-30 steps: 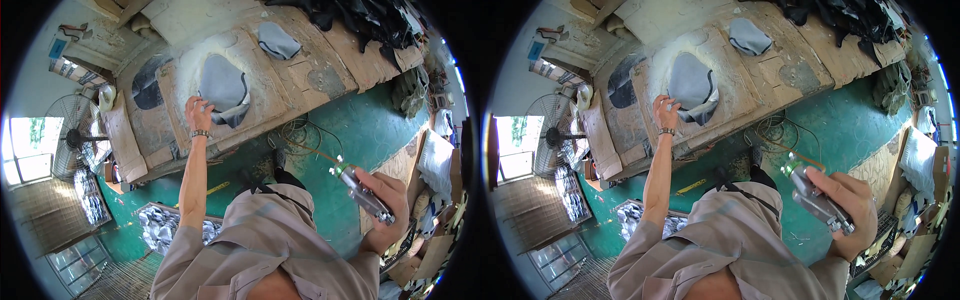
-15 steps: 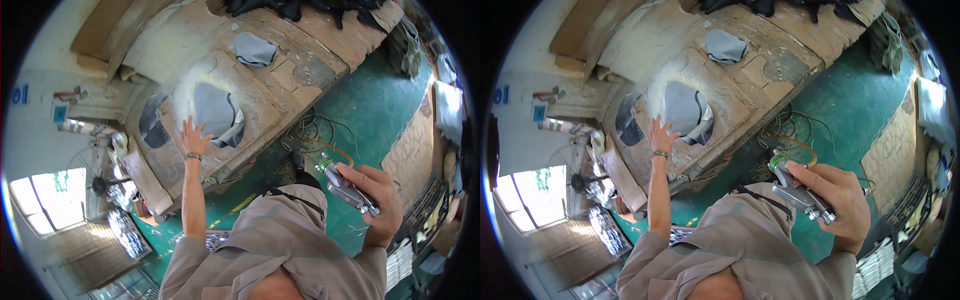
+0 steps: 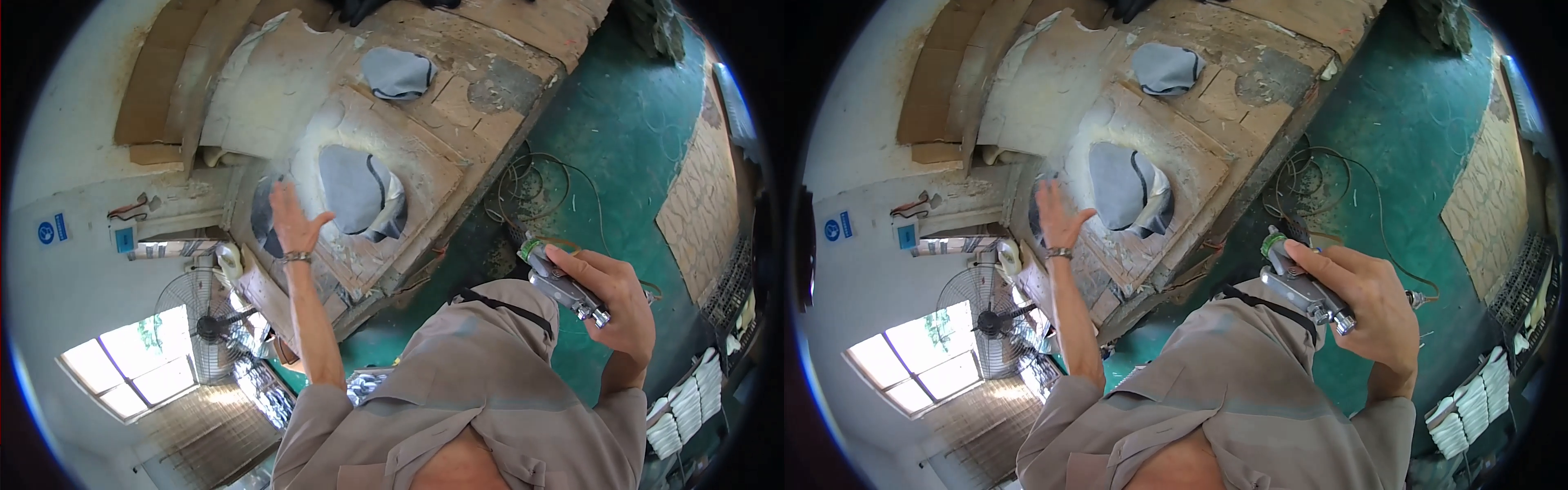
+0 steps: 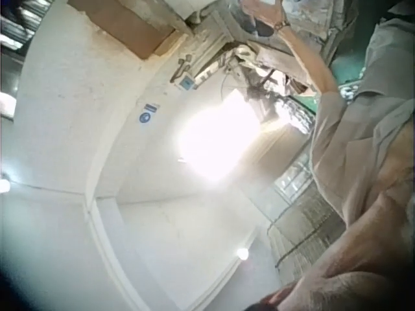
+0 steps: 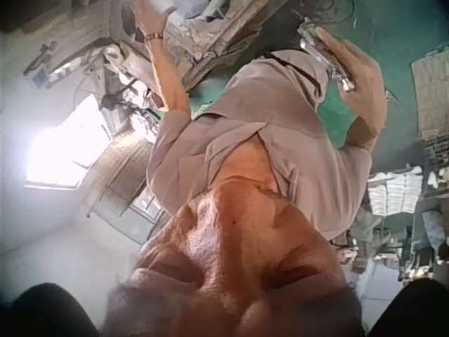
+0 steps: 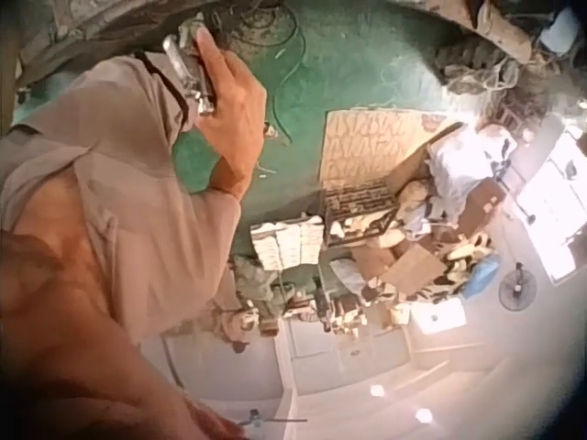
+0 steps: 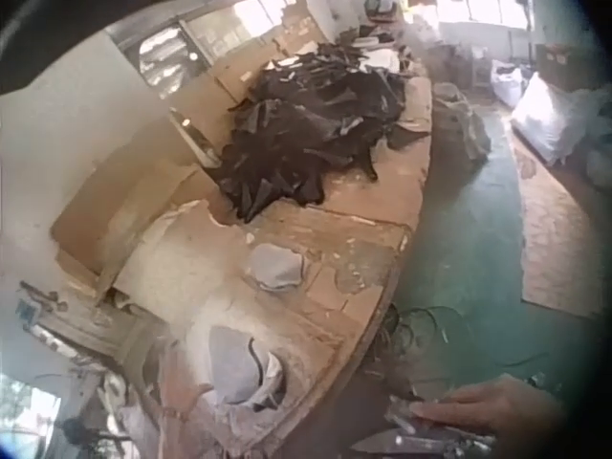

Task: Spraying adhesive onto shoe lining components and arranging them on a workbench in a factory setting.

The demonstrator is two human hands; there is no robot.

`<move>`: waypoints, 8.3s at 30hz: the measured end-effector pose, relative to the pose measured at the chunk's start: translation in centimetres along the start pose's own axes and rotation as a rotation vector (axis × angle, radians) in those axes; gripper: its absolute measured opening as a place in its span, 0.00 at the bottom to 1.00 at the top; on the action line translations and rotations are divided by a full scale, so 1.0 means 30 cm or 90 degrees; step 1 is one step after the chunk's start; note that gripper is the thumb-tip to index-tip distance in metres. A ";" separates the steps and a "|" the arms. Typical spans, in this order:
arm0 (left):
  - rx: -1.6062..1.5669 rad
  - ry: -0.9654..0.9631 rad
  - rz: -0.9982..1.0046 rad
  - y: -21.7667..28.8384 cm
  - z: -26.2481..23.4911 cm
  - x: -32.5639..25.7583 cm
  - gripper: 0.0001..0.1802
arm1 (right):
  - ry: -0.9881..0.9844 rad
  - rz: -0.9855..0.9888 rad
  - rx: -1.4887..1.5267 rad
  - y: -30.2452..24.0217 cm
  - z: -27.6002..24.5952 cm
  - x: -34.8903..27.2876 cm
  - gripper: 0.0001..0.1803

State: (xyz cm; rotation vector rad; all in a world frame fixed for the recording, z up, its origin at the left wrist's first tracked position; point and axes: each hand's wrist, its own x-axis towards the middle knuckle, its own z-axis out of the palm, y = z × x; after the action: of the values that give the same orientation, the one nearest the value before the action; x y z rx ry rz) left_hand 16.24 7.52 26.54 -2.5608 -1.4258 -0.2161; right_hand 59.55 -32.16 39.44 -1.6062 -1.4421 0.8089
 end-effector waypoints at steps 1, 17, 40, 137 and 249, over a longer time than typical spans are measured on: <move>0.014 -0.052 0.047 0.015 0.022 -0.003 0.47 | 0.008 -0.012 0.008 0.008 0.001 -0.005 0.40; -0.130 0.146 0.057 -0.003 -0.133 0.073 0.08 | -0.011 0.036 -0.023 0.051 -0.016 0.005 0.39; 0.049 0.270 0.004 0.955 0.221 1.084 0.14 | 0.048 0.275 -0.076 0.170 -0.004 -0.122 0.39; -1.026 -0.360 -1.134 0.220 0.911 -2.236 0.16 | -0.168 -0.168 -0.424 -1.084 0.955 -0.153 0.40; -0.985 0.447 -0.823 0.379 0.466 -0.870 0.15 | -0.163 -0.183 -0.130 -0.457 0.033 0.261 0.30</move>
State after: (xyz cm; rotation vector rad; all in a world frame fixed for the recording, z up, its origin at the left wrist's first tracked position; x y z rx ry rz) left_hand 12.67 -16.34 5.93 -0.8893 -2.6718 -2.7939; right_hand 53.37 -24.05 51.54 -1.4310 -1.9404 0.7372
